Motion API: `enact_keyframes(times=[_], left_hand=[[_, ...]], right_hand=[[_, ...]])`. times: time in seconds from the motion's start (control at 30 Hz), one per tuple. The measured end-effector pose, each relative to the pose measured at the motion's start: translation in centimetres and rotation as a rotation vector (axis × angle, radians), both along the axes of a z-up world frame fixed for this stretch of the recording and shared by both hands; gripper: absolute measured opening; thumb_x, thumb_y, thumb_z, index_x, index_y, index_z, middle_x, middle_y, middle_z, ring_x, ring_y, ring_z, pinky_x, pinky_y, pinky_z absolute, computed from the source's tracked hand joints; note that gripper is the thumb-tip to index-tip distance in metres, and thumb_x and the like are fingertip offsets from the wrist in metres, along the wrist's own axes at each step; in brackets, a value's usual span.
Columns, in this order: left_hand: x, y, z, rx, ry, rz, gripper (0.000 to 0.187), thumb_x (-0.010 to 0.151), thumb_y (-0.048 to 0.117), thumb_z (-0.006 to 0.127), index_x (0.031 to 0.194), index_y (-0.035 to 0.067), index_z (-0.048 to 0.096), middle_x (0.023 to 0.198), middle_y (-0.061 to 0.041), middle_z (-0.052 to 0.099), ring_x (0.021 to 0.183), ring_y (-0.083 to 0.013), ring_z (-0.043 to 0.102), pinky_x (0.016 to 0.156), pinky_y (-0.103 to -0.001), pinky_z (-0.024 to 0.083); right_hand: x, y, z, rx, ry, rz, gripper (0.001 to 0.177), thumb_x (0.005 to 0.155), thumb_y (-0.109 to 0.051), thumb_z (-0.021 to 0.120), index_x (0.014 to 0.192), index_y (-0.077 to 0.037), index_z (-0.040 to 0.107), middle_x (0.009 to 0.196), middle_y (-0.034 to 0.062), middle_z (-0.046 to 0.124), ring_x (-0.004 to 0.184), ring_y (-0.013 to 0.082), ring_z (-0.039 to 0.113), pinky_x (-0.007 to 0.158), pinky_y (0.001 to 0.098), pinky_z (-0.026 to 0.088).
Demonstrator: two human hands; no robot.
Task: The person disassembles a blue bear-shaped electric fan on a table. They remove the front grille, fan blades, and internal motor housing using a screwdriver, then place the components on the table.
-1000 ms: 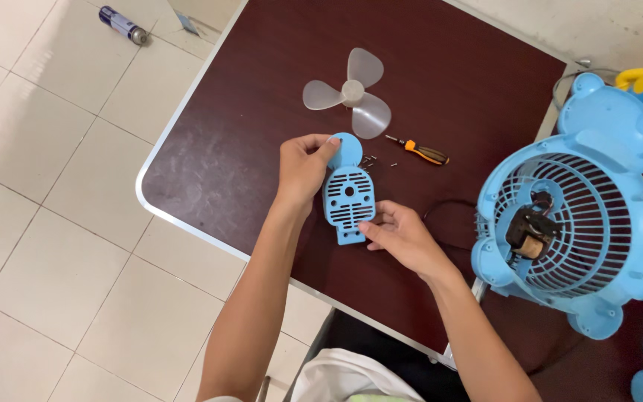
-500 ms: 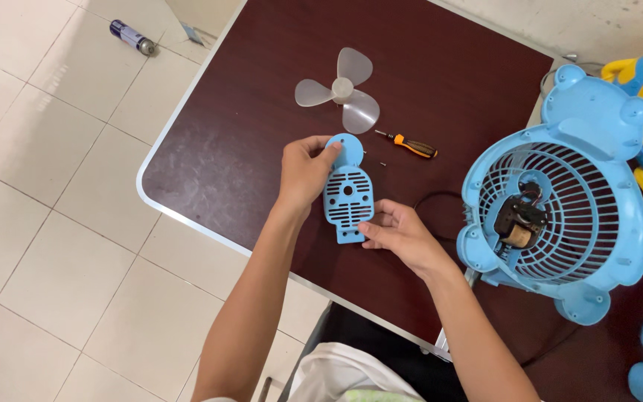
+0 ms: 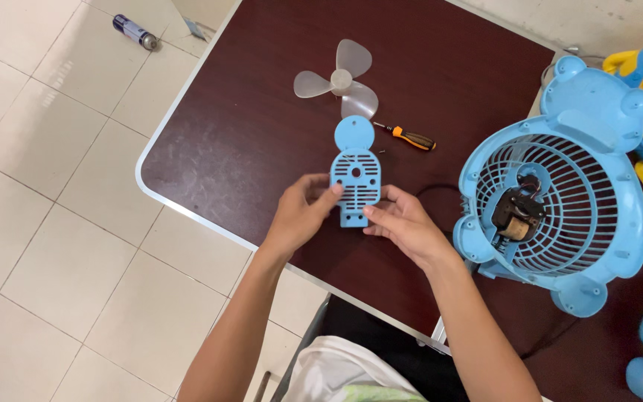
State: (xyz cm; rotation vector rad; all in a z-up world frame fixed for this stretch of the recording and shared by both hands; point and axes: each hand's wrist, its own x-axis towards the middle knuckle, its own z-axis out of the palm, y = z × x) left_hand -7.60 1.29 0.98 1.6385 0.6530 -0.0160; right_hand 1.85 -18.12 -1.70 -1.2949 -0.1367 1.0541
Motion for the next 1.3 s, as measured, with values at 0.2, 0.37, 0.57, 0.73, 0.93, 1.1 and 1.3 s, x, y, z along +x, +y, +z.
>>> enact_keyframes(times=[0.2, 0.37, 0.57, 0.73, 0.93, 1.1, 1.3], left_hand=[[-0.4, -0.3, 0.1, -0.195, -0.083, -0.053, 0.039, 0.087, 0.012, 0.075, 0.120, -0.007, 0.067, 0.105, -0.012, 0.074, 0.097, -0.0172, 0.071, 0.087, -0.030, 0.058], [0.0, -0.2, -0.2, -0.217, -0.103, -0.059, 0.029, 0.086, 0.007, 0.073, 0.112, -0.005, 0.070, 0.102, -0.011, 0.072, 0.094, -0.0153, 0.069, 0.087, -0.029, 0.057], [0.5, 0.0, -0.9, -0.251, -0.099, -0.057, 0.019, 0.087, 0.003, 0.072, 0.104, -0.005, 0.071, 0.097, -0.010, 0.072, 0.090, -0.0146, 0.067, 0.083, -0.029, 0.056], [1.1, 0.2, -1.3, -0.151, -0.110, -0.029, 0.016, 0.086, 0.003, 0.073, 0.100, -0.004, 0.073, 0.092, -0.008, 0.075, 0.085, -0.0131, 0.070, 0.080, -0.028, 0.057], [2.0, 0.4, -1.1, 0.188, -0.170, -0.002, 0.016, 0.086, 0.006, 0.074, 0.098, -0.003, 0.074, 0.089, -0.011, 0.078, 0.080, -0.0139, 0.074, 0.074, -0.029, 0.060], [2.5, 0.4, -1.1, 0.446, -0.330, 0.010, 0.015, 0.083, 0.005, 0.077, 0.096, -0.002, 0.075, 0.096, -0.012, 0.075, 0.080, -0.0203, 0.074, 0.073, -0.032, 0.059], [1.8, 0.7, -1.9, 0.747, -0.494, -0.069, 0.019, 0.083, 0.000, 0.075, 0.101, 0.000, 0.073, 0.107, -0.011, 0.067, 0.089, -0.0275, 0.068, 0.073, -0.036, 0.057]], right_hand=[[0.8, 0.6, 0.1, 0.084, 0.011, -0.038, 0.034, 0.095, -0.016, 0.068, 0.124, -0.003, 0.058, 0.114, 0.0108, 0.072, 0.104, 0.0170, 0.069, 0.089, 0.0358, 0.056], [1.1, 0.7, 0.3, 0.069, 0.005, -0.054, 0.032, 0.095, -0.017, 0.068, 0.122, -0.003, 0.058, 0.114, 0.0105, 0.072, 0.106, 0.0177, 0.070, 0.091, 0.0366, 0.057], [1.4, 1.2, 0.3, 0.078, -0.016, -0.054, 0.032, 0.095, -0.016, 0.068, 0.122, -0.004, 0.058, 0.116, 0.0109, 0.072, 0.106, 0.0182, 0.068, 0.091, 0.0368, 0.056], [1.5, 1.9, 0.6, -0.007, -0.061, -0.068, 0.036, 0.094, -0.016, 0.066, 0.126, -0.003, 0.056, 0.117, 0.0107, 0.072, 0.109, 0.0183, 0.069, 0.093, 0.0373, 0.057], [2.0, 3.2, 0.7, -0.082, -0.111, -0.110, 0.046, 0.094, -0.015, 0.061, 0.138, -0.003, 0.051, 0.121, 0.0123, 0.072, 0.112, 0.0206, 0.070, 0.095, 0.0376, 0.056], [2.4, 3.7, 0.2, -0.116, -0.192, -0.134, 0.047, 0.096, -0.014, 0.060, 0.139, 0.003, 0.052, 0.119, 0.0153, 0.073, 0.112, 0.0225, 0.070, 0.097, 0.0377, 0.057], [2.2, 3.8, -0.5, -0.203, -0.288, -0.302, 0.060, 0.090, -0.008, 0.061, 0.146, 0.002, 0.042, 0.122, 0.0154, 0.067, 0.108, 0.0241, 0.070, 0.090, 0.0361, 0.059]])
